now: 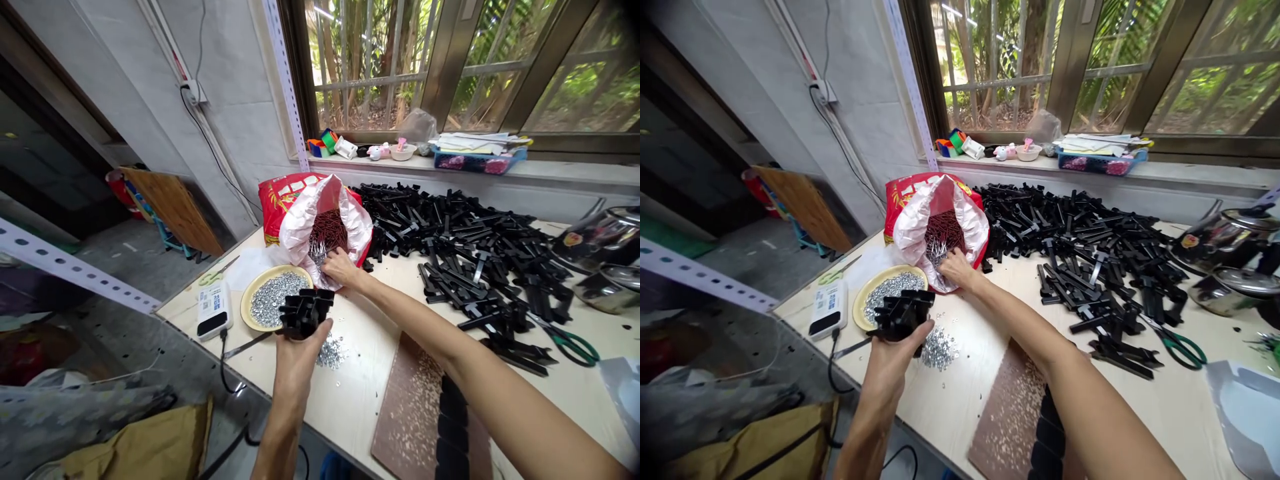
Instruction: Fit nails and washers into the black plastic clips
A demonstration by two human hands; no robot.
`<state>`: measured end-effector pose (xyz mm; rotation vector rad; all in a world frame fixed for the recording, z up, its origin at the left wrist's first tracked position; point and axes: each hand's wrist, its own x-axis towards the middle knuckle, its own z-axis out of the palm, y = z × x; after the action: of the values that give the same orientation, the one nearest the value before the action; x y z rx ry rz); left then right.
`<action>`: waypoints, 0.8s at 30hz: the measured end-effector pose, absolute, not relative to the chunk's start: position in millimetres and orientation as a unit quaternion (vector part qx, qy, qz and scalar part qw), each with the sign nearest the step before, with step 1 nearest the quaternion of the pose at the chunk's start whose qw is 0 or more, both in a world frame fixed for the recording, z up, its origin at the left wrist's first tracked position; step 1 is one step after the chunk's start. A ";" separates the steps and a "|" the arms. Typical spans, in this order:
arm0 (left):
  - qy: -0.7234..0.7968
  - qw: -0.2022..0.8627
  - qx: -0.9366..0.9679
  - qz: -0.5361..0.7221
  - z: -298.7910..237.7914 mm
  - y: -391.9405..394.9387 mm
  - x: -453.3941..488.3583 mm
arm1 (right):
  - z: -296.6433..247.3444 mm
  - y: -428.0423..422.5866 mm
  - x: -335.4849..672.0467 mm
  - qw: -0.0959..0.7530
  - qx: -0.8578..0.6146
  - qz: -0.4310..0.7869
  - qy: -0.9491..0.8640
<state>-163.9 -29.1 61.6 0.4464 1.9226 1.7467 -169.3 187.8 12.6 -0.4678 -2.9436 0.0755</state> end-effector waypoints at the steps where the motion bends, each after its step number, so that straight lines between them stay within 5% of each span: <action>1: 0.695 0.261 0.166 0.649 59.3 -29.0 -164.5 | 11.5 188.9 -172.0 0.082 -0.142 0.027 -0.986; 8: 0.660 0.307 0.198 0.657 55.3 -24.7 -164.4 | 29.2 197.7 -161.8 0.173 -0.205 0.050 -0.962; 13: 0.698 0.267 0.219 0.628 52.9 -14.7 -162.8 | 84.6 189.3 -123.2 0.309 -0.242 0.225 -0.892; 19: 0.796 0.159 0.320 0.490 46.2 -3.8 -158.6 | 166.1 148.9 -66.4 0.093 -0.031 0.241 -0.966; 24: 0.816 0.112 0.376 0.423 57.8 -1.8 -139.3 | 186.8 124.1 -50.1 0.044 -0.013 0.157 -0.987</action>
<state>-139.3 -1.8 57.8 1.1043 2.3964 1.2423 -50.1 124.1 186.8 -0.0383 -3.0162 0.4788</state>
